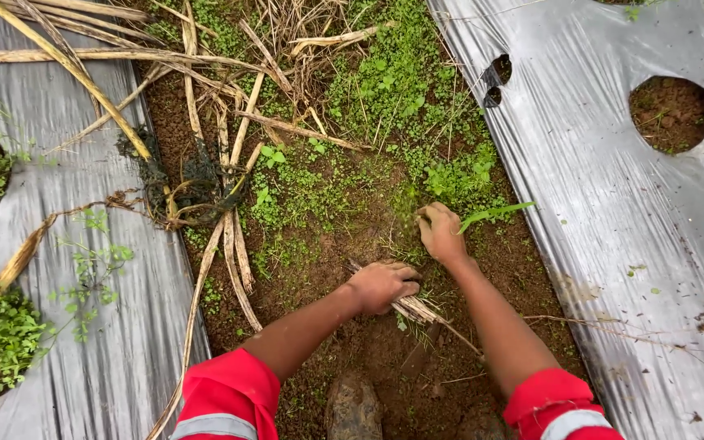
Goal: The person squats beside a plastic-covered garden bed and pulls weeds by hand from the soil between the plastic and the ground. They gather the uprooted weeds into a pile in their left hand while continuing to clear the area.
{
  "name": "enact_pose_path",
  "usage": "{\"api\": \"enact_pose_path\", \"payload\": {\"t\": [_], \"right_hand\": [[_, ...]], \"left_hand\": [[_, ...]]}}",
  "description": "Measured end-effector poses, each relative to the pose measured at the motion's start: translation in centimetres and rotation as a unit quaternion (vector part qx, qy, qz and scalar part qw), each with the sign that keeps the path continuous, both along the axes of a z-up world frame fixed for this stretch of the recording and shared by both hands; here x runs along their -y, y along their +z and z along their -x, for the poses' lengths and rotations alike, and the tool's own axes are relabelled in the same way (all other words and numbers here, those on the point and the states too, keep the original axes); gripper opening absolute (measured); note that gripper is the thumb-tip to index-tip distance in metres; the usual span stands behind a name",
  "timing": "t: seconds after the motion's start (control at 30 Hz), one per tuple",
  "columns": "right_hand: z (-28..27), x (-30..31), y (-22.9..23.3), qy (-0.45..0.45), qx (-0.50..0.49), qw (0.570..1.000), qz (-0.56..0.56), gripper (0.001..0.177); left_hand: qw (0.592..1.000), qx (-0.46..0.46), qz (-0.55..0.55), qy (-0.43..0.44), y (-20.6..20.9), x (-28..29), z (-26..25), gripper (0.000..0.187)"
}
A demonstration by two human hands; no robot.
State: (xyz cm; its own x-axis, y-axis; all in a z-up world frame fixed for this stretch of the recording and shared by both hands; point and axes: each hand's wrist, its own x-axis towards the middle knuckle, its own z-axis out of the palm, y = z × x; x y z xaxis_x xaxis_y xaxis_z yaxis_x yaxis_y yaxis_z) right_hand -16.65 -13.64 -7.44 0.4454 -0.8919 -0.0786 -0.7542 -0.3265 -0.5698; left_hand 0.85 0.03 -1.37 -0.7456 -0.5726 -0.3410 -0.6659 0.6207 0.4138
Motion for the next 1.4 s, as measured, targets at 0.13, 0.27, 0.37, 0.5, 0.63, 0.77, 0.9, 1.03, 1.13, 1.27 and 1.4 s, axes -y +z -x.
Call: {"api": "enact_pose_path", "payload": {"t": [0.13,0.27,0.37,0.5,0.63,0.77,0.9,1.03,1.13,1.27,1.4], "right_hand": [[-0.4,-0.1,1.5,-0.025,0.028,0.999,0.003,0.026],[-4.7,0.9,4.6,-0.036,-0.018,0.998,0.054,0.054],[-6.1,3.0,0.8,-0.010,-0.113,0.988,0.101,0.040],[-5.4,5.0,-4.4,0.035,-0.176,0.974,0.139,0.020],[-3.2,4.3,-6.1,0.062,-0.184,0.964,0.181,0.017],[-0.1,-0.1,-2.7,0.123,-0.171,0.963,0.166,0.008],[0.2,-1.7,0.9,0.086,-0.066,0.992,0.063,0.014],[-3.2,-0.6,2.7,0.014,-0.018,0.999,0.025,0.028],[-5.8,0.7,1.5,0.007,-0.050,0.997,0.063,0.039],[-6.2,3.5,-4.0,-0.065,-0.050,0.994,0.077,0.018],[-5.1,5.5,-5.8,-0.053,-0.181,0.981,0.052,0.012]], "left_hand": [[1.000,-0.001,0.015,-0.004,-0.6,0.1,0.2,0.065],[1.000,-0.007,0.006,0.000,0.0,-0.1,0.0,0.065],[1.000,-0.007,0.007,0.004,1.7,-0.3,-0.4,0.064],[0.999,-0.020,0.025,0.006,1.0,-0.3,-0.4,0.063],[1.000,-0.019,0.009,0.001,0.3,-0.2,-0.3,0.064],[1.000,-0.025,0.013,-0.003,-1.2,-0.3,0.0,0.065],[1.000,-0.030,0.007,0.002,-1.1,0.1,-0.2,0.065],[1.000,-0.025,0.007,0.001,-1.4,-0.1,0.0,0.067],[1.000,-0.025,-0.001,0.006,0.6,-0.2,-0.4,0.066],[1.000,-0.022,-0.003,0.008,0.5,-0.1,-0.4,0.067],[1.000,-0.008,-0.009,0.003,0.1,0.0,-0.1,0.068]]}}
